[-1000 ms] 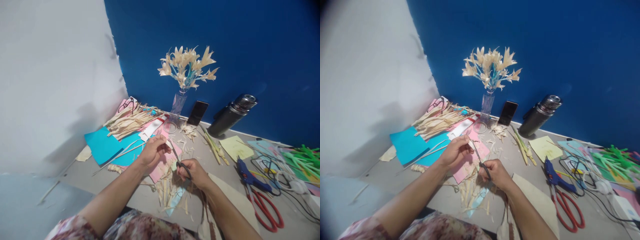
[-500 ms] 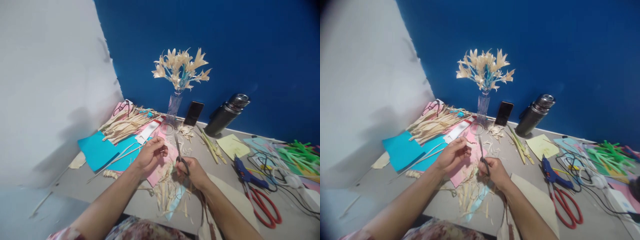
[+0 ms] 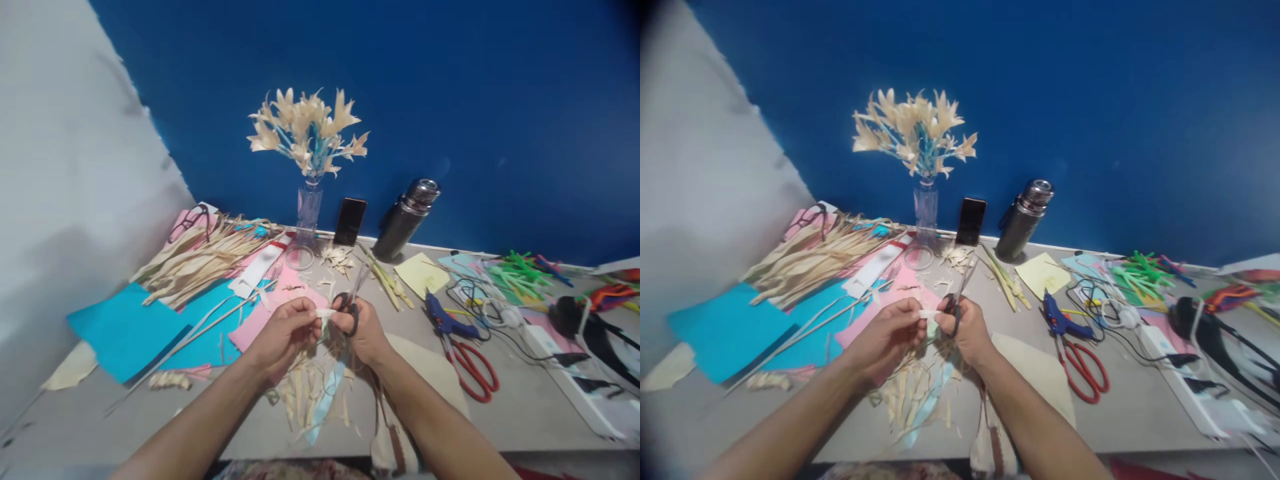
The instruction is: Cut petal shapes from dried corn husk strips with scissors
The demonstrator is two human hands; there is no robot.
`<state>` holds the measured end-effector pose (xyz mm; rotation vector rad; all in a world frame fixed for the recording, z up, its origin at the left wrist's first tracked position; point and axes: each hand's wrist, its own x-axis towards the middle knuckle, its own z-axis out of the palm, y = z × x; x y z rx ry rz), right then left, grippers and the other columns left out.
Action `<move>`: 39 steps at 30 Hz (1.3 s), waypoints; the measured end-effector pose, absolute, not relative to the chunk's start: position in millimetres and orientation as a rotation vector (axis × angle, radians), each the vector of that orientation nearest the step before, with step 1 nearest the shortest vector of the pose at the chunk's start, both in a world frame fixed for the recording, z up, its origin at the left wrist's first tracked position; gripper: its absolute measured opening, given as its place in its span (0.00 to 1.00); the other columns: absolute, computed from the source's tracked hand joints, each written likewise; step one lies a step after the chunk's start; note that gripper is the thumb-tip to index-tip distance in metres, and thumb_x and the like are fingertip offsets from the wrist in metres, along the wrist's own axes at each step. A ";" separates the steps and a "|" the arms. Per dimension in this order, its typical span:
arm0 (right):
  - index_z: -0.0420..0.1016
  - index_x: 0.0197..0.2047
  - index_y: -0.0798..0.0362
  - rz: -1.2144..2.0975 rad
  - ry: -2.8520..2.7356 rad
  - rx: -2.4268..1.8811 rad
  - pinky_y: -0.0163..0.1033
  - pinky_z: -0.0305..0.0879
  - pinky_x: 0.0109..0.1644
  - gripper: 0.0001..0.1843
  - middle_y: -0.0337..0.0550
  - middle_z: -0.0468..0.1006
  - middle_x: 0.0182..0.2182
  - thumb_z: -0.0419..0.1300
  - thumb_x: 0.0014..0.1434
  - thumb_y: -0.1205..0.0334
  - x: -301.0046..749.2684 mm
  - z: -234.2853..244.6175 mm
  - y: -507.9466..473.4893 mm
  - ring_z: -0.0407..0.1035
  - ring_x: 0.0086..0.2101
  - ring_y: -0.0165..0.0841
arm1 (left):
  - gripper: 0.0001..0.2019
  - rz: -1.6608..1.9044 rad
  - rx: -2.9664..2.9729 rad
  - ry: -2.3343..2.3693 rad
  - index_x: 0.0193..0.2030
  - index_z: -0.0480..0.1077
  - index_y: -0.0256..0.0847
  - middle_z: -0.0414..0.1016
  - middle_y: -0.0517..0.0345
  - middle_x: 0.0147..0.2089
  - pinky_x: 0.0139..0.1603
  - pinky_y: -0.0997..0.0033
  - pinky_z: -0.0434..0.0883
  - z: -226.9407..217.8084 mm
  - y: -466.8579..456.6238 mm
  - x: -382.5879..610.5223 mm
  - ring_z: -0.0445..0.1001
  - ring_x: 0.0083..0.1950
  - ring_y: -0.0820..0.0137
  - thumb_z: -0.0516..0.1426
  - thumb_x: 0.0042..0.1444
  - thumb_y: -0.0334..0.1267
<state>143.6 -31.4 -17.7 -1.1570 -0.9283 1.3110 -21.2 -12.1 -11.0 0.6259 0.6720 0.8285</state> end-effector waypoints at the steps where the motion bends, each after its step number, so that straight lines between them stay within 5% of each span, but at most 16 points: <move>1: 0.72 0.31 0.55 1.313 -0.933 -1.162 0.32 0.55 0.25 0.14 0.32 0.68 0.20 0.69 0.41 0.62 143.8 -17.0 -31.0 0.58 0.20 0.25 | 0.08 0.818 0.635 0.678 0.31 0.65 0.36 0.73 0.56 0.26 0.26 0.79 0.67 -11.6 -11.2 -21.9 0.72 0.26 0.75 0.63 0.52 0.33; 28: 0.72 0.33 0.55 1.263 -0.879 -1.156 0.32 0.51 0.24 0.14 0.32 0.66 0.19 0.69 0.44 0.60 151.2 -13.8 -27.9 0.55 0.20 0.25 | 0.10 0.925 0.721 0.737 0.30 0.68 0.37 0.69 0.62 0.23 0.24 0.81 0.63 -14.8 -9.9 -16.9 0.68 0.24 0.78 0.66 0.48 0.35; 39: 0.75 0.32 0.56 1.385 -0.866 -1.105 0.32 0.49 0.22 0.13 0.39 0.75 0.24 0.69 0.45 0.59 153.0 -12.3 -26.9 0.55 0.19 0.24 | 0.08 0.908 0.607 0.648 0.31 0.66 0.38 0.69 0.61 0.25 0.27 0.79 0.65 -11.1 -9.8 -18.9 0.69 0.25 0.77 0.63 0.50 0.32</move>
